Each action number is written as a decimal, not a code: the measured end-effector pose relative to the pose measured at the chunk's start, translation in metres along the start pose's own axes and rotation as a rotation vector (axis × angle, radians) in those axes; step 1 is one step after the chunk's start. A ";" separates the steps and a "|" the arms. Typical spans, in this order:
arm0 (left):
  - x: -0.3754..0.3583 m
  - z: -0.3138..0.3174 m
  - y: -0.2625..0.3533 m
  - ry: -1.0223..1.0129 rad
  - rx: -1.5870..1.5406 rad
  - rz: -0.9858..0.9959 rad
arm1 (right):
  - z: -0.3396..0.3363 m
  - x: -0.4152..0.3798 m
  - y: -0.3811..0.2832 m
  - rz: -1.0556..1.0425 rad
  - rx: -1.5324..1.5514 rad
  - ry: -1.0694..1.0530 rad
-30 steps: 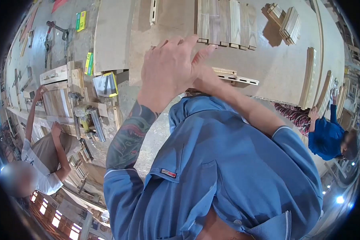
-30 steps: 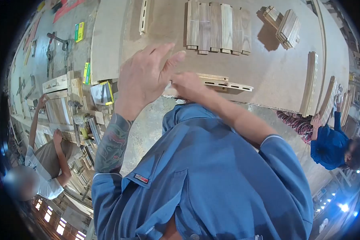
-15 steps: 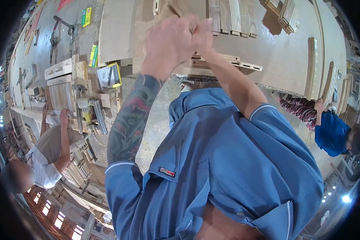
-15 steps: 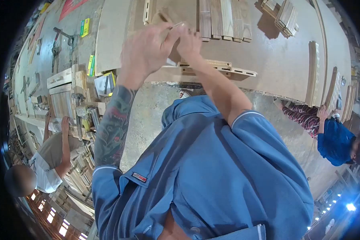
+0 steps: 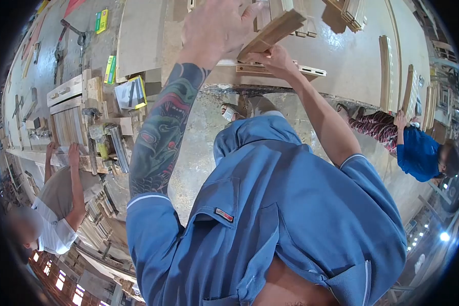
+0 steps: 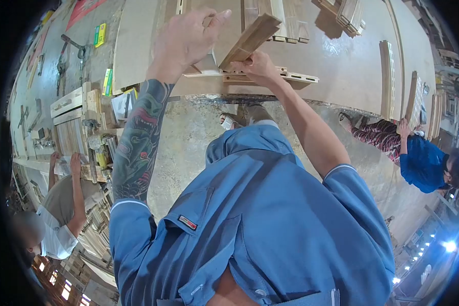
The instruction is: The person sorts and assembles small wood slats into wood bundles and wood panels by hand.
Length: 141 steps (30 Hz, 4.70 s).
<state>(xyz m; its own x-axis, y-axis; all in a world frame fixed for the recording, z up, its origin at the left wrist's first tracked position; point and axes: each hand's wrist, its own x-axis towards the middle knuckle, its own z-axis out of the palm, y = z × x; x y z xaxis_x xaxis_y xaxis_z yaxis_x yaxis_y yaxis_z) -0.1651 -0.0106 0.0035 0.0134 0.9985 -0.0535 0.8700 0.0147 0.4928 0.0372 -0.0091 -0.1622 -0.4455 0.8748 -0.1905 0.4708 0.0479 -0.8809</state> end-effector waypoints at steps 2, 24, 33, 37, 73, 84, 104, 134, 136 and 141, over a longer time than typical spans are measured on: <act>0.000 0.000 -0.001 0.008 0.004 -0.008 | -0.003 -0.004 -0.012 -0.014 -0.127 -0.004; 0.003 0.005 0.007 0.134 0.079 0.035 | 0.034 0.112 0.064 -0.100 -0.831 0.189; -0.004 0.005 0.005 0.121 0.085 0.025 | -0.015 0.072 0.015 0.289 -0.465 0.200; -0.004 0.005 0.004 0.091 0.044 0.004 | -0.048 0.013 0.000 0.135 0.128 0.370; 0.020 0.042 0.083 -0.061 0.033 0.111 | -0.014 0.095 0.081 -0.092 -0.777 0.265; 0.012 0.036 0.057 0.049 0.052 0.089 | -0.053 0.049 0.026 0.282 0.081 0.120; 0.012 0.036 0.059 0.132 0.055 0.141 | -0.039 -0.030 0.030 -0.322 -0.195 0.092; 0.016 0.044 0.069 0.205 0.074 0.120 | -0.067 -0.031 -0.008 -0.345 -0.192 -0.134; 0.014 0.043 0.076 0.169 -0.058 0.024 | -0.062 -0.033 -0.001 -0.296 -0.180 -0.110; 0.015 0.041 0.069 0.242 -0.137 -0.012 | -0.052 -0.025 -0.024 -0.286 -0.212 -0.078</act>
<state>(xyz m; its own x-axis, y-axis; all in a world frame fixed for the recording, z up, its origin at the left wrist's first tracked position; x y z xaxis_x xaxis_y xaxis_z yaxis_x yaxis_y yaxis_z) -0.0844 0.0036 0.0013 -0.1291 0.9815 0.1412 0.7944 0.0172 0.6072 0.0763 -0.0073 -0.1138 -0.6348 0.7726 0.0105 0.4631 0.3912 -0.7953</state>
